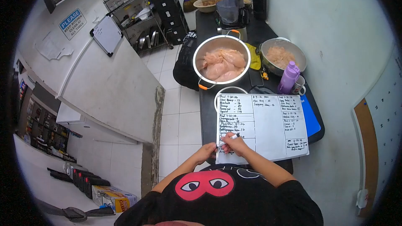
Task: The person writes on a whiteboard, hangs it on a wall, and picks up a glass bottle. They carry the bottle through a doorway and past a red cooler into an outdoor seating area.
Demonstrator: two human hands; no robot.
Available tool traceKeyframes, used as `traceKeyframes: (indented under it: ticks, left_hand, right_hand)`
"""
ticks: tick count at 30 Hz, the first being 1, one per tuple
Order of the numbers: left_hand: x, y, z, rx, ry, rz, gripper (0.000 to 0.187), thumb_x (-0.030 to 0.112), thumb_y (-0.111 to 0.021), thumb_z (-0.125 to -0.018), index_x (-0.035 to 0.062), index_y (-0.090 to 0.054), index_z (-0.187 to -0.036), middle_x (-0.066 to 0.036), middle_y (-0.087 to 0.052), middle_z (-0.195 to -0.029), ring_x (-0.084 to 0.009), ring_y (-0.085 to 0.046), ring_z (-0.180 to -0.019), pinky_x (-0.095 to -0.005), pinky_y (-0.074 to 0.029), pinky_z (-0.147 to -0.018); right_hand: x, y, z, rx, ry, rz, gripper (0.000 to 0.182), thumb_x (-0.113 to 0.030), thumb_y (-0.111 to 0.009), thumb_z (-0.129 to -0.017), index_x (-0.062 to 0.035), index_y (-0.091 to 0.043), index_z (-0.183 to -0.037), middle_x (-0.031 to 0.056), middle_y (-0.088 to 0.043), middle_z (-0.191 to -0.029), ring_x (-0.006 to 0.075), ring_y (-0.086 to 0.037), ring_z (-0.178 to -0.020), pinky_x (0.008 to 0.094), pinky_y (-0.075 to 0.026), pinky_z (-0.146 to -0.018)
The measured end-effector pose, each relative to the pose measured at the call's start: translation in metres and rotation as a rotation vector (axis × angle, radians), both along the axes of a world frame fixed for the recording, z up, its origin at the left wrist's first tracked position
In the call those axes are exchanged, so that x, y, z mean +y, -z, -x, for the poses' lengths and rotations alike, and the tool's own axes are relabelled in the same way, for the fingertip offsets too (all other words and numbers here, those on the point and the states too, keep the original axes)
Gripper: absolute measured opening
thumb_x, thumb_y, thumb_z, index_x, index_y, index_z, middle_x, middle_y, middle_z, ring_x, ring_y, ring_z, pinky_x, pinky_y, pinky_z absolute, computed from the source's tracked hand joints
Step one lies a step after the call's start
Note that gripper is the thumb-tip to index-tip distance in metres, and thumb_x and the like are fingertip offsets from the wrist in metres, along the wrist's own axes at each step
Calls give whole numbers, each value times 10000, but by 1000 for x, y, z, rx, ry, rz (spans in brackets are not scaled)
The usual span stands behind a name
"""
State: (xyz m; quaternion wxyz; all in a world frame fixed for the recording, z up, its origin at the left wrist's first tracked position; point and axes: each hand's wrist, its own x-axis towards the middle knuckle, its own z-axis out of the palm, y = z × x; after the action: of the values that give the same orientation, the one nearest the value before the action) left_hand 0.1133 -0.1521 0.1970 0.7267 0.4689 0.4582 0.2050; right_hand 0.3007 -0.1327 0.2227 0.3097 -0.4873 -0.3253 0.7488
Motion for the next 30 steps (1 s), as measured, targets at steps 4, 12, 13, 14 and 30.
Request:
traceKeyframes:
  ticks: [4, 12, 13, 14, 30]
  left_hand:
    - [-1, -1, -2, -9, -13, -2, 250, 296, -350, -926, 100, -477, -836, 15, -449, -794, -100, -449, -739, -275, -437, -665]
    - [0, 2, -5, -83, -81, -14, 244, 258, -382, -916, 73, -488, -797, -2, -468, -762, -101, -447, -691, -255, -423, -593]
    - [0, 3, -5, -50, -62, -45, 239, 251, -386, -912, 71, -491, -798, -1, -468, -755, -101, -447, -686, -253, -421, -593]
    - [1, -1, -6, -18, -42, -75, 234, 245, -390, -909, 68, -495, -798, -1, -468, -748, -101, -447, -681, -251, -419, -592]
    - [-6, -11, -1, -70, -257, 28, 402, 362, -345, -927, 95, -311, -1226, -101, -498, -1029, -151, -519, -795, -314, -465, -701]
  right_hand:
    - [-5, -3, 2, 4, 34, 3, 164, -192, -540, -843, -87, -464, -743, 62, -545, -593, 134, -520, -451, 278, -474, -425]
    - [-15, -6, 5, 54, 104, -52, 166, -188, -543, -842, -88, -459, -739, 69, -556, -593, 145, -519, -433, 260, -437, -399]
    - [-16, -5, 5, 68, 116, -49, 168, -188, -544, -841, -88, -457, -738, 69, -557, -591, 146, -520, -433, 259, -436, -399]
    - [-17, -3, 5, 81, 128, -46, 169, -188, -545, -841, -88, -456, -738, 69, -557, -589, 147, -522, -432, 258, -435, -399]
    - [-18, -4, -11, 278, 194, 26, 135, -190, -521, -845, -78, -464, -794, 79, -571, -609, 140, -538, -446, 296, -477, -428]
